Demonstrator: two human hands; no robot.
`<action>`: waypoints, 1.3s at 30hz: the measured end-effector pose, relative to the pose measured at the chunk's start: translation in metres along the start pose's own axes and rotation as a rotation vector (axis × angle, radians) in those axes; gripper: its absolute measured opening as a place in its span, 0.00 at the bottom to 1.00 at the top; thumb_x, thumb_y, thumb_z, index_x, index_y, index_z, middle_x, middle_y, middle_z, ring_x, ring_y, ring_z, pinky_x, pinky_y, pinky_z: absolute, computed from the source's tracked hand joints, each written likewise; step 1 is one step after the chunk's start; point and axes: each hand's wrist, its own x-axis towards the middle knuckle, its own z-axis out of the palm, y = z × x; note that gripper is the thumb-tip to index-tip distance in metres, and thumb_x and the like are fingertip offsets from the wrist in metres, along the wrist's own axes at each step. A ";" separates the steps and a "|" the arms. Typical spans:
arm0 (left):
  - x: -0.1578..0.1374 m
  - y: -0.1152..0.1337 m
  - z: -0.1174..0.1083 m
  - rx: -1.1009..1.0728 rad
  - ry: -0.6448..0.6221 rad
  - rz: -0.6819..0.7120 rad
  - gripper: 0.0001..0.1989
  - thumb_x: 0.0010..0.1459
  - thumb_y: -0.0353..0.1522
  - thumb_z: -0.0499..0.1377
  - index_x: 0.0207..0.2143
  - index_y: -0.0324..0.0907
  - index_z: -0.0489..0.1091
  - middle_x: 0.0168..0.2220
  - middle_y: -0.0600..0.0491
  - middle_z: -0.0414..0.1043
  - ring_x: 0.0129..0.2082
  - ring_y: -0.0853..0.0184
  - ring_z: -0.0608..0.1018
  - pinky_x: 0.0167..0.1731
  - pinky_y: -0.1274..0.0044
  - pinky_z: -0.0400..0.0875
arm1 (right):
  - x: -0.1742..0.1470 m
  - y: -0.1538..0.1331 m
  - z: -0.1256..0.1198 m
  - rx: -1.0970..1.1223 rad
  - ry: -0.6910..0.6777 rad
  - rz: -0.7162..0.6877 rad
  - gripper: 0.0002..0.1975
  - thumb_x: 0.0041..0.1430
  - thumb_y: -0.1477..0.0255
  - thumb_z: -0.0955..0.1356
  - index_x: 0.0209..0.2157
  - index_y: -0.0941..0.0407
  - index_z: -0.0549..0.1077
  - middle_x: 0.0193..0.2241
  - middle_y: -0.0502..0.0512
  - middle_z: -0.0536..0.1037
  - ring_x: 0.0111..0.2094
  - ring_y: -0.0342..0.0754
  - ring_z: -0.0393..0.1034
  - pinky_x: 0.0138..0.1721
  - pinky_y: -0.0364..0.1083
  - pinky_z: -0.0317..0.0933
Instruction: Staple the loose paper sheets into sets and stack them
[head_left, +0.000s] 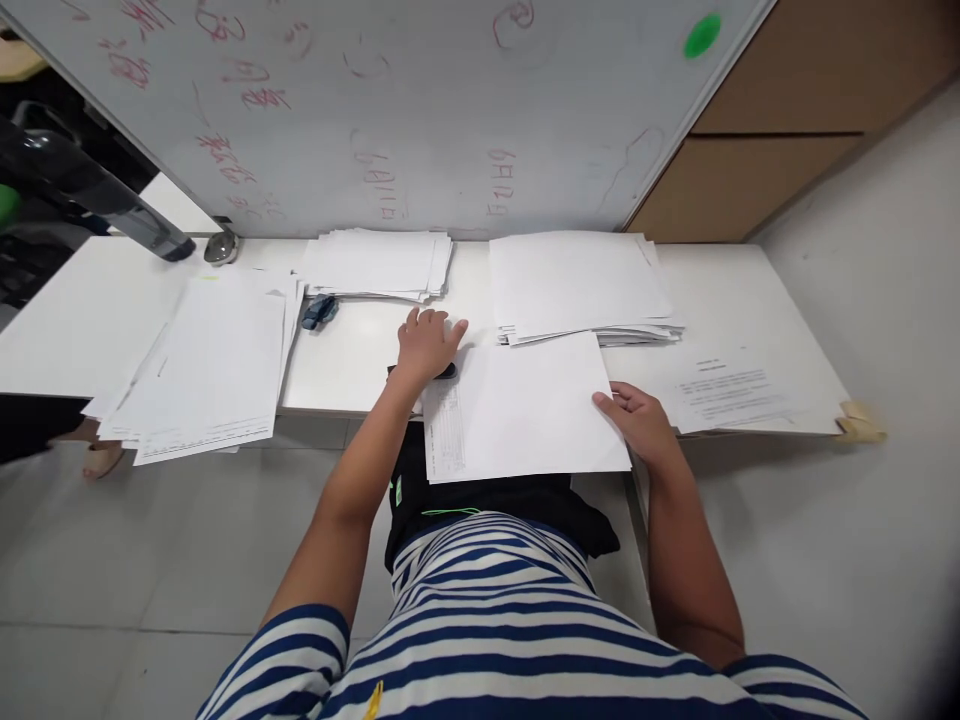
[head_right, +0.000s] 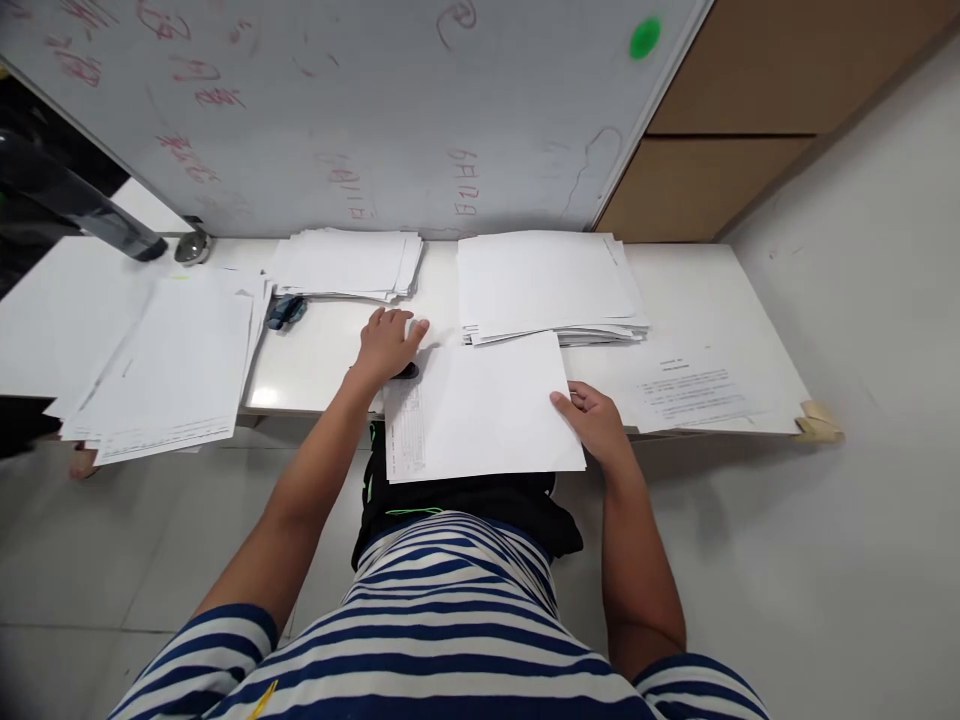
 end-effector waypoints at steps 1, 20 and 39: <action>-0.001 0.001 0.001 0.020 0.021 0.002 0.30 0.67 0.50 0.43 0.59 0.41 0.66 0.65 0.41 0.62 0.70 0.45 0.52 0.64 0.52 0.52 | 0.001 0.000 0.000 0.012 0.008 0.016 0.23 0.48 0.54 0.76 0.40 0.56 0.78 0.32 0.56 0.83 0.29 0.50 0.76 0.27 0.44 0.68; 0.002 -0.004 0.002 -0.088 0.294 0.213 0.22 0.68 0.47 0.47 0.48 0.43 0.73 0.53 0.43 0.74 0.60 0.52 0.70 0.59 0.59 0.61 | -0.001 0.018 0.003 0.031 0.077 -0.083 0.17 0.49 0.55 0.75 0.30 0.54 0.75 0.26 0.52 0.80 0.24 0.46 0.71 0.25 0.43 0.63; -0.062 -0.054 0.012 0.030 0.191 0.190 0.26 0.66 0.37 0.53 0.64 0.43 0.61 0.64 0.40 0.63 0.66 0.51 0.63 0.64 0.58 0.56 | -0.028 -0.037 -0.054 0.212 0.709 -0.368 0.14 0.42 0.64 0.78 0.29 0.55 0.75 0.23 0.50 0.72 0.23 0.42 0.63 0.24 0.43 0.58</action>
